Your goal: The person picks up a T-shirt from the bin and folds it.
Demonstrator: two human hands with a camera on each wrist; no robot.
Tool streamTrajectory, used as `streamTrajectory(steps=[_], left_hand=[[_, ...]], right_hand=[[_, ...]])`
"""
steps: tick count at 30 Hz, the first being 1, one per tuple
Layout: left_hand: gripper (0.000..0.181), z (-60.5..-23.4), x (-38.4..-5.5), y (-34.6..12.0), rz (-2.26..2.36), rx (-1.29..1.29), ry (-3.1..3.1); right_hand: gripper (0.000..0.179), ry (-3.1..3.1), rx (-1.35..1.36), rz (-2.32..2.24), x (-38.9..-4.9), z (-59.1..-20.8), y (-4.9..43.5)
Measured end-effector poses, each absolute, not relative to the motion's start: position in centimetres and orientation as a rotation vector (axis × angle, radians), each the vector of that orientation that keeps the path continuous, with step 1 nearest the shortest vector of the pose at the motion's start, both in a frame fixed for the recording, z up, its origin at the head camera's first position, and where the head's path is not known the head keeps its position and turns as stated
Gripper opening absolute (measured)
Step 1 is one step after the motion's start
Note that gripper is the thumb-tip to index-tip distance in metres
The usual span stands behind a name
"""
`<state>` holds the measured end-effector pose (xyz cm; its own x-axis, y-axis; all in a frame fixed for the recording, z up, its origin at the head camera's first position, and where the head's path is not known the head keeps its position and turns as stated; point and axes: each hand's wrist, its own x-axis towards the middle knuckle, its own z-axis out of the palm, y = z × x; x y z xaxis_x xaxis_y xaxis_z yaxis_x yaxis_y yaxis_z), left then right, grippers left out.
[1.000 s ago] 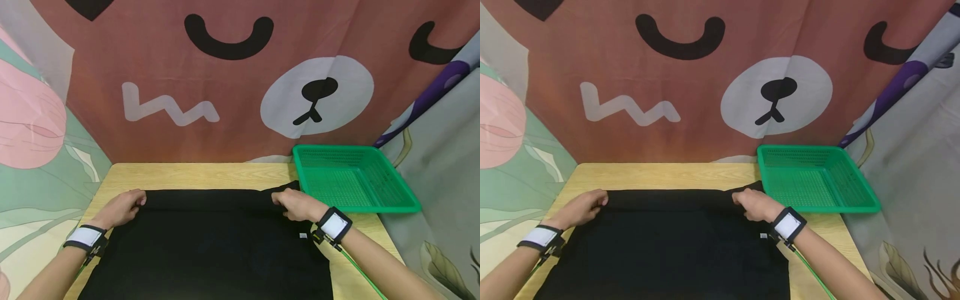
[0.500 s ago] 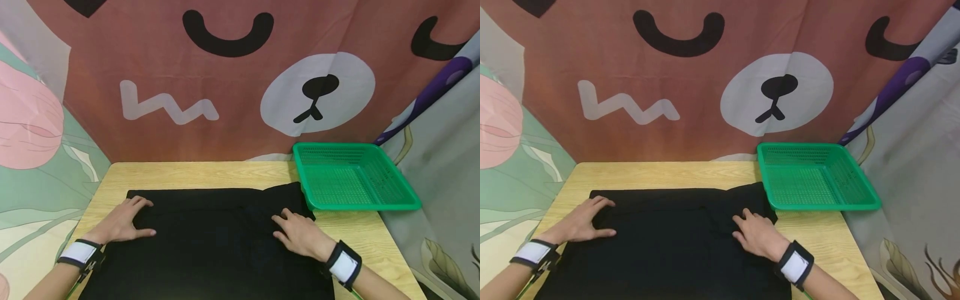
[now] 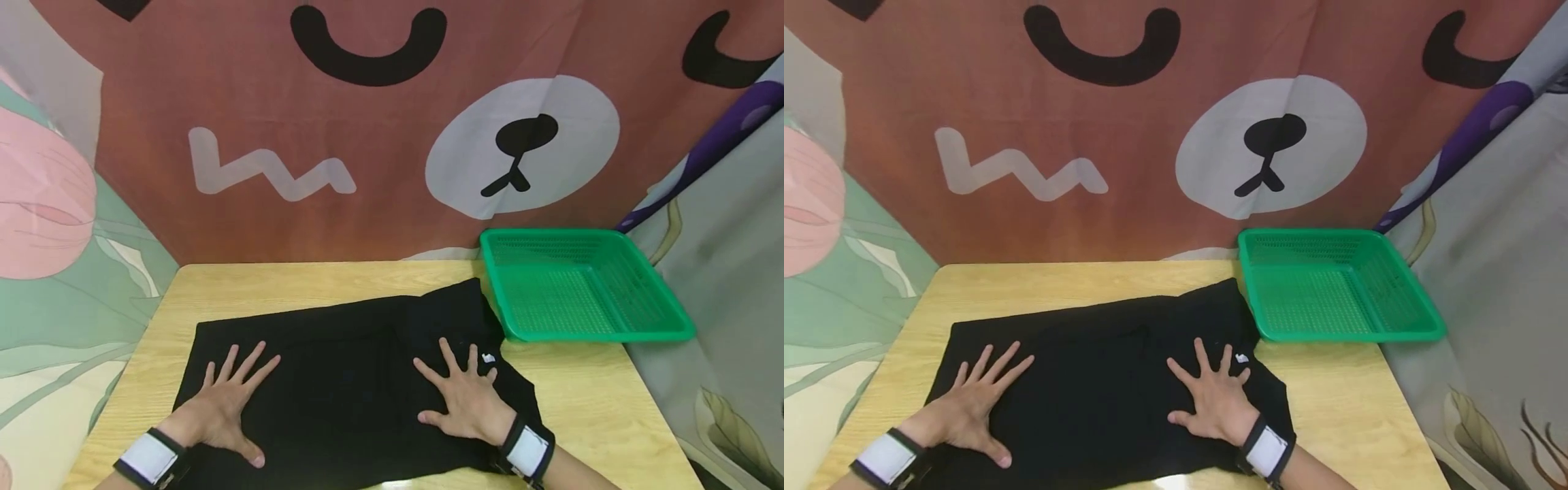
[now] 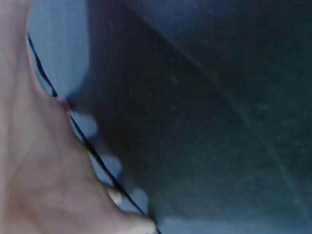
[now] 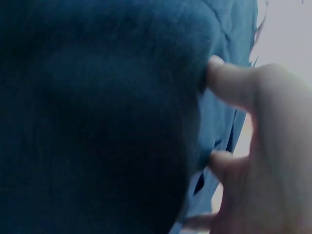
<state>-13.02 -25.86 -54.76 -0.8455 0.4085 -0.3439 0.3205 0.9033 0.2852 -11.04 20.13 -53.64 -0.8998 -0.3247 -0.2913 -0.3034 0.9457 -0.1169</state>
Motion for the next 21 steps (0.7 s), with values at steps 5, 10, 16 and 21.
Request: streamTrajectory(steps=[5,10,16,21], left_hand=[[0.166,-54.6,-10.6,-23.7,0.211,0.395,2.672],[0.164,-54.7,-9.2,-21.1,0.13,0.314,2.693],[0.155,-53.9,-9.4,-22.1,0.231,0.588,2.685],[0.15,-54.8,-10.7,-22.7,0.298,1.097,2.635]], right_hand=[[0.089,2.756,-0.603,-0.155,-15.0,-54.1,20.6],[0.086,2.743,-0.665,-0.215,-17.6,-54.0,21.1],[0.07,2.951,-0.396,-0.186,-15.2,-52.9,19.1],[0.082,2.976,-0.155,-0.246,-14.0,-53.2,15.8]])
